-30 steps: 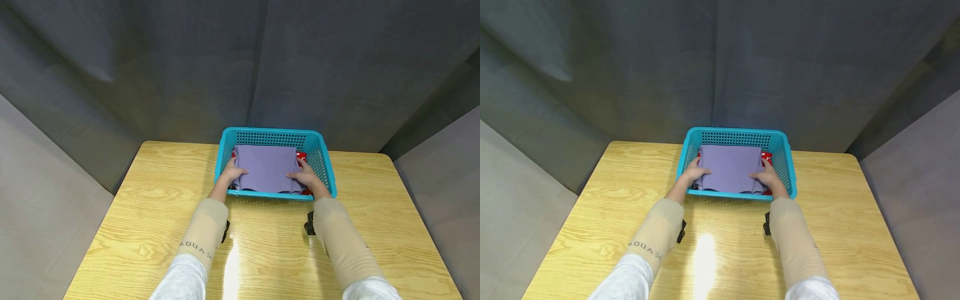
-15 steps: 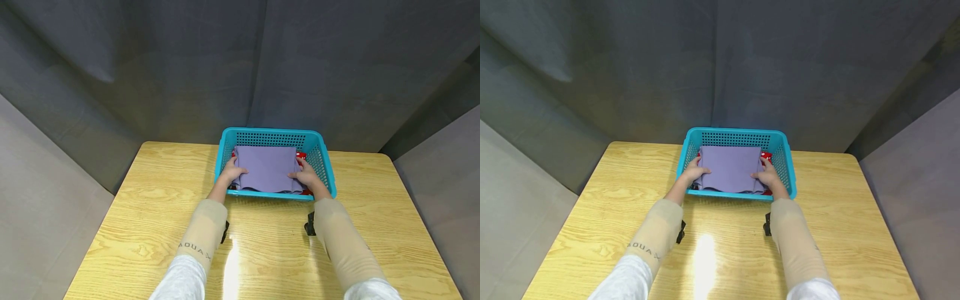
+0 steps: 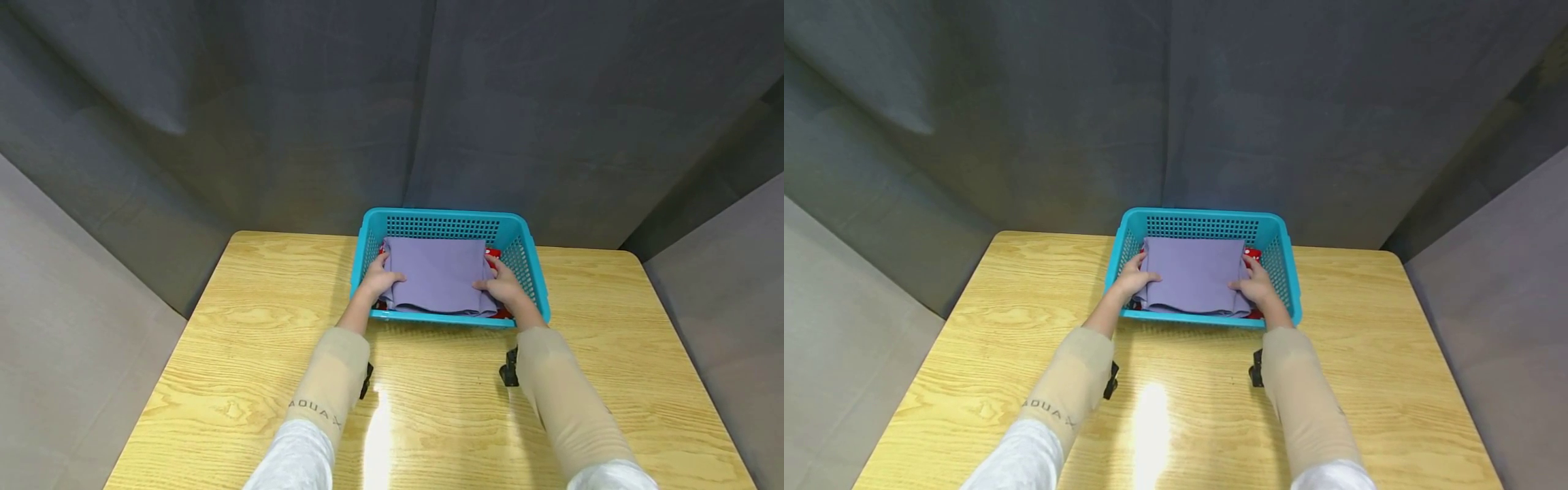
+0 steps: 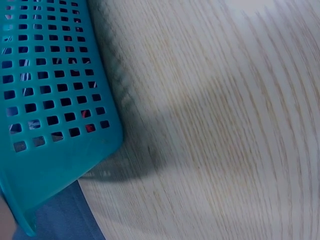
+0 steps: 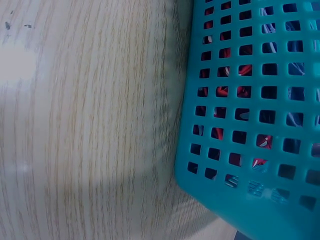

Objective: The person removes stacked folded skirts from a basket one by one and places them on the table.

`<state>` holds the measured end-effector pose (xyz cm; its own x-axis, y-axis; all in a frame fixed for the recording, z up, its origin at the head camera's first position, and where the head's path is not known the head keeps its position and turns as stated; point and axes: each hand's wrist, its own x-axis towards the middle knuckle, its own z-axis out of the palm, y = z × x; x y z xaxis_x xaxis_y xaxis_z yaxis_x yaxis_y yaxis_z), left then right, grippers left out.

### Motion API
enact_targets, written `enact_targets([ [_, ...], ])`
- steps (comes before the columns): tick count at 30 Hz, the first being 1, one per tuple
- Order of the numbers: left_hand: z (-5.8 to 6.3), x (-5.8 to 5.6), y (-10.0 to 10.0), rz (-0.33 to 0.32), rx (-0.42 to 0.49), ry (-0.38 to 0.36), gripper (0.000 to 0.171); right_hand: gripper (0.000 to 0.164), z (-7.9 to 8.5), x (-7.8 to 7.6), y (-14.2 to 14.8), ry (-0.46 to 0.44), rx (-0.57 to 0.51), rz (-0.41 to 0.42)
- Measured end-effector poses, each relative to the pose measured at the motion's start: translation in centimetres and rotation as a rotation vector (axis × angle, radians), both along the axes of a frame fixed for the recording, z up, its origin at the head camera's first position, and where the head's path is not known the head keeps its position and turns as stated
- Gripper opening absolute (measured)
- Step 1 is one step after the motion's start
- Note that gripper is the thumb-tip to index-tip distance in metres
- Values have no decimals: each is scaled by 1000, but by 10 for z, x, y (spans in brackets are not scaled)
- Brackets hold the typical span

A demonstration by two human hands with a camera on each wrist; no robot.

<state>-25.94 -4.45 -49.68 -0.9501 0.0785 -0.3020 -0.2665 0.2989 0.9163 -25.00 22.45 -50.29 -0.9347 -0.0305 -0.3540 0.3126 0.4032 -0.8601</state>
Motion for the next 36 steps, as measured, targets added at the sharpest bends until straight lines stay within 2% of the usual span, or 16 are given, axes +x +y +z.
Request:
enact_targets([
  [11,2,1,1,19,46,23,73,78,3,1,3,17,1,-1],
  [17,1,1,2,25,68,39,73,79,6,4,4,32,-28,5],
  [36,9,7,1,20,105,78,73,78,17,12,6,77,-93,0],
])
